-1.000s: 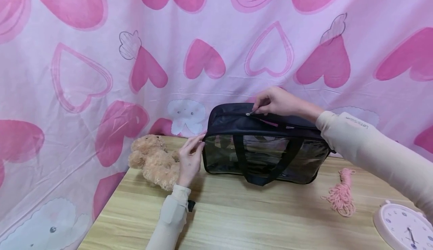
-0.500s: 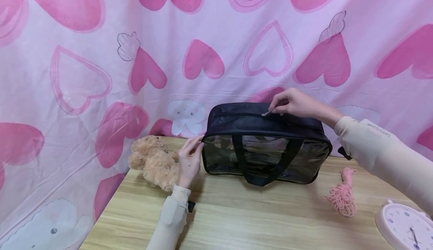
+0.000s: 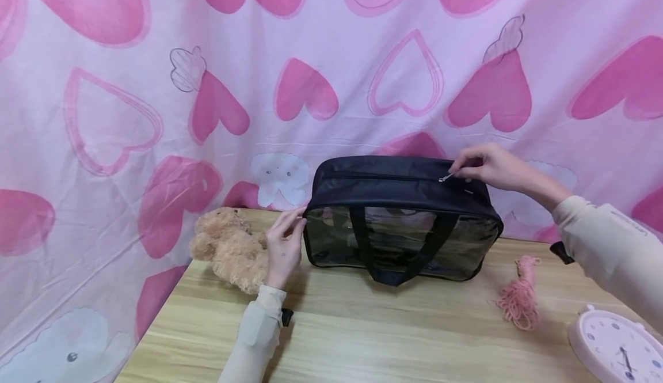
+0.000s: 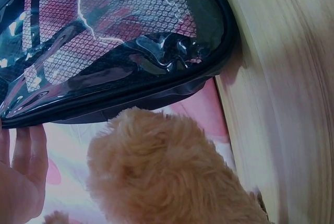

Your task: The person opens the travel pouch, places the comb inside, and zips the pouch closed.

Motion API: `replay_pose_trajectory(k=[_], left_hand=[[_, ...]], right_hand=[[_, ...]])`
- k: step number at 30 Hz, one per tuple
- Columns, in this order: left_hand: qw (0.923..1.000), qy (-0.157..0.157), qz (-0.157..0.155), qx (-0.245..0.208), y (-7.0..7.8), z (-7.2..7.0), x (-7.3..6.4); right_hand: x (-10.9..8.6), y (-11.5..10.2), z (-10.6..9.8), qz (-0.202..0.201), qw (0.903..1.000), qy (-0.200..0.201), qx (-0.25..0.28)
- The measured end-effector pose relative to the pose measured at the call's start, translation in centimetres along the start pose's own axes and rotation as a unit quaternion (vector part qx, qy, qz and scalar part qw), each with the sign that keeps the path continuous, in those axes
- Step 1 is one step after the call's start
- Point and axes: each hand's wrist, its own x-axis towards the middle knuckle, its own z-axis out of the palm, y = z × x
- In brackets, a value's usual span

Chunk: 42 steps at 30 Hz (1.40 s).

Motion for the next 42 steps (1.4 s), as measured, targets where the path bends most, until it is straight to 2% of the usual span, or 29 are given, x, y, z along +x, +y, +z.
replay_pose_trajectory(k=[7, 10, 12, 16, 20, 24, 28, 31, 35, 37, 40, 42], left_hand=[[0.9999, 0.002, -0.007, 0.008, 0.2, -0.2, 0.1], [0.9998, -0.001, -0.016, 0.009, 0.2, -0.3, 0.1], [0.9998, -0.001, -0.018, 0.009, 0.0, -0.3, 0.1], [0.9997, 0.000, -0.022, 0.004, -1.6, -0.4, -0.4], [0.9996, -0.002, -0.027, 0.000, -2.9, -0.4, -0.9], [0.9994, -0.005, -0.035, -0.002, -3.1, -0.3, -1.1], [0.9991, -0.006, -0.042, 0.003, -2.9, -0.3, -1.1], [0.9993, -0.003, -0.037, 0.005, -2.6, -0.2, -1.0], [0.9998, 0.000, -0.019, 0.004, -1.2, -0.1, -0.5], [0.9999, -0.001, -0.015, 0.007, -0.4, -0.1, -0.2], [0.9997, -0.004, -0.020, 0.011, 0.1, -0.1, 0.0], [0.9996, -0.006, -0.025, 0.011, 0.2, -0.1, 0.0]], right_hand=[[-2.8, 1.7, -0.7, 0.029, 0.9981, 0.045, -0.030], [-4.3, 2.6, -0.8, 0.029, 0.9970, 0.066, -0.027], [-5.3, 3.4, -0.9, 0.013, 0.9969, 0.075, -0.022], [-7.3, 4.9, -0.9, -0.009, 0.9952, 0.097, -0.008], [-8.6, 5.7, -0.5, 0.010, 0.9938, 0.111, 0.005], [-9.3, 5.9, -0.1, 0.012, 0.9914, 0.126, -0.036], [-10.2, 6.4, 0.5, -0.020, 0.9838, 0.145, -0.103], [-11.0, 7.1, 1.0, -0.051, 0.9772, 0.163, -0.127], [-12.1, 8.1, 2.3, -0.101, 0.9651, 0.188, -0.152], [-12.6, 8.6, 3.1, -0.125, 0.9558, 0.201, -0.175], [-13.3, 9.0, 4.1, -0.132, 0.9445, 0.203, -0.222], [-13.7, 9.3, 4.8, -0.131, 0.9406, 0.200, -0.241]])
